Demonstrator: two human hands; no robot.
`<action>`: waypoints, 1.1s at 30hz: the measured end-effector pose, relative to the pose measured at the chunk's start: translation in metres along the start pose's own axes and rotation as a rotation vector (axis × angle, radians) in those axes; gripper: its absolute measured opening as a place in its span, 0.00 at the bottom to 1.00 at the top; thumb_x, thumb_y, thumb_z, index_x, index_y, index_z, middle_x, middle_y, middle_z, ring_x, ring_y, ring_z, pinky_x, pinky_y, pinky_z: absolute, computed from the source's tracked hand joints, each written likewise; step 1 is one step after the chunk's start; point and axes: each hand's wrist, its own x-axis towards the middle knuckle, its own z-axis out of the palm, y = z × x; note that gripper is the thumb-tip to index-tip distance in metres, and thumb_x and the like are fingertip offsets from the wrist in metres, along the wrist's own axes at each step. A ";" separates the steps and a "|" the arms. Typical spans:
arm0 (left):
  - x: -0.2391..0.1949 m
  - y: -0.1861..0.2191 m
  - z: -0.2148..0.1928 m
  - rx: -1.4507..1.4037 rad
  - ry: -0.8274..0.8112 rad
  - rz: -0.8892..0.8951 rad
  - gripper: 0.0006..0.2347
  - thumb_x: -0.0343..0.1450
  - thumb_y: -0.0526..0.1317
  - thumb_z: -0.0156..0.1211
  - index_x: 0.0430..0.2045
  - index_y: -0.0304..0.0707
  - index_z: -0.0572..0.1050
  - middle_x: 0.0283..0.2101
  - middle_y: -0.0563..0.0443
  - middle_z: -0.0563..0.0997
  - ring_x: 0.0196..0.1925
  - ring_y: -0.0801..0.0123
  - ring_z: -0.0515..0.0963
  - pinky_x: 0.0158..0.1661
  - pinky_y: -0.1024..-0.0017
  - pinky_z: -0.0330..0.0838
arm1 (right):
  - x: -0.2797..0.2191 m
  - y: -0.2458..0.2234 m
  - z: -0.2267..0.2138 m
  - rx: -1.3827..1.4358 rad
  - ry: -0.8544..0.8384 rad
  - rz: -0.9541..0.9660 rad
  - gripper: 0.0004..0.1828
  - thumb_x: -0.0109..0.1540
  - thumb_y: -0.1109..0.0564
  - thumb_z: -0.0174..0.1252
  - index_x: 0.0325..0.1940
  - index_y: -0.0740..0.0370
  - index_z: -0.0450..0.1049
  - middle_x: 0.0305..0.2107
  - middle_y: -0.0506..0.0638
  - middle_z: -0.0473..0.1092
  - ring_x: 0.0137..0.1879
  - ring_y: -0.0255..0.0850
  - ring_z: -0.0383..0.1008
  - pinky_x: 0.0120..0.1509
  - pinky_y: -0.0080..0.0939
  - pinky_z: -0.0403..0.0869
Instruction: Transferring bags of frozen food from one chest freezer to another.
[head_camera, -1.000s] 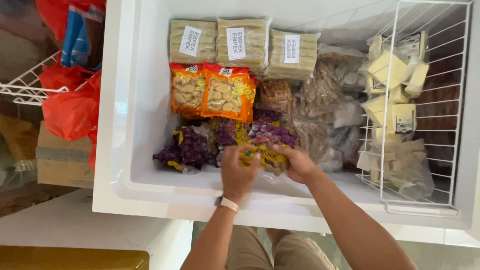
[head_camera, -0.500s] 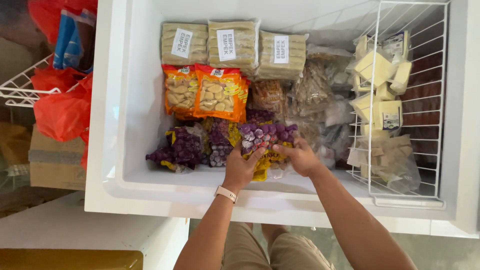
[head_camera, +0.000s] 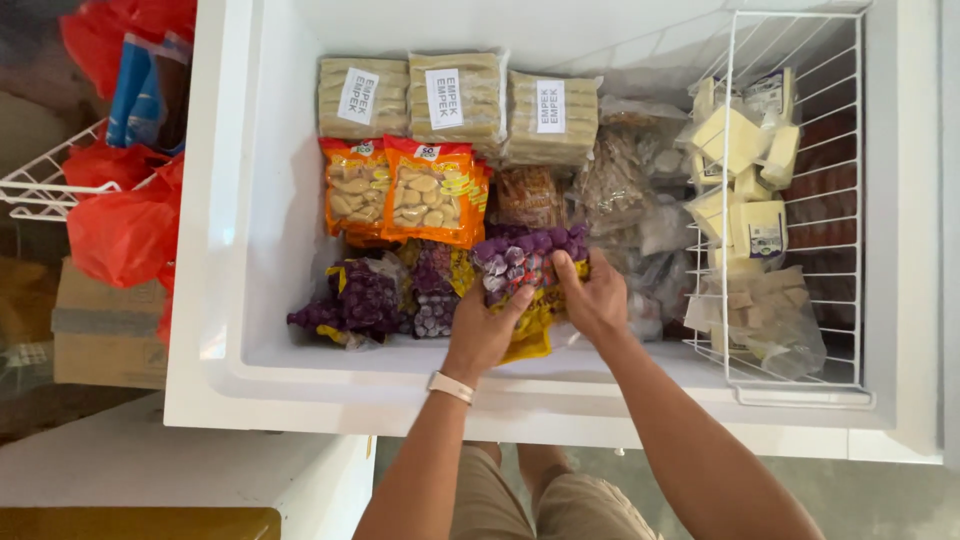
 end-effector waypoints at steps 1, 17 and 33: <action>0.010 -0.008 -0.006 -0.088 -0.086 -0.071 0.21 0.71 0.51 0.67 0.48 0.31 0.78 0.43 0.49 0.85 0.45 0.66 0.83 0.47 0.69 0.75 | 0.006 0.012 0.000 0.214 -0.127 0.058 0.22 0.71 0.43 0.61 0.39 0.67 0.73 0.31 0.58 0.75 0.39 0.45 0.75 0.44 0.50 0.73; 0.011 0.010 0.004 0.258 0.078 -0.326 0.34 0.72 0.68 0.45 0.34 0.29 0.82 0.36 0.33 0.85 0.43 0.45 0.84 0.46 0.55 0.75 | -0.020 -0.046 -0.005 0.123 0.041 -0.123 0.23 0.69 0.42 0.59 0.36 0.67 0.74 0.28 0.60 0.75 0.33 0.49 0.73 0.42 0.50 0.72; -0.003 -0.041 -0.126 0.115 0.370 -0.424 0.34 0.77 0.64 0.36 0.40 0.24 0.80 0.43 0.29 0.82 0.50 0.37 0.79 0.49 0.50 0.70 | -0.068 -0.157 0.054 0.331 -0.240 0.244 0.32 0.70 0.33 0.55 0.40 0.68 0.76 0.27 0.47 0.66 0.33 0.37 0.59 0.34 0.47 0.64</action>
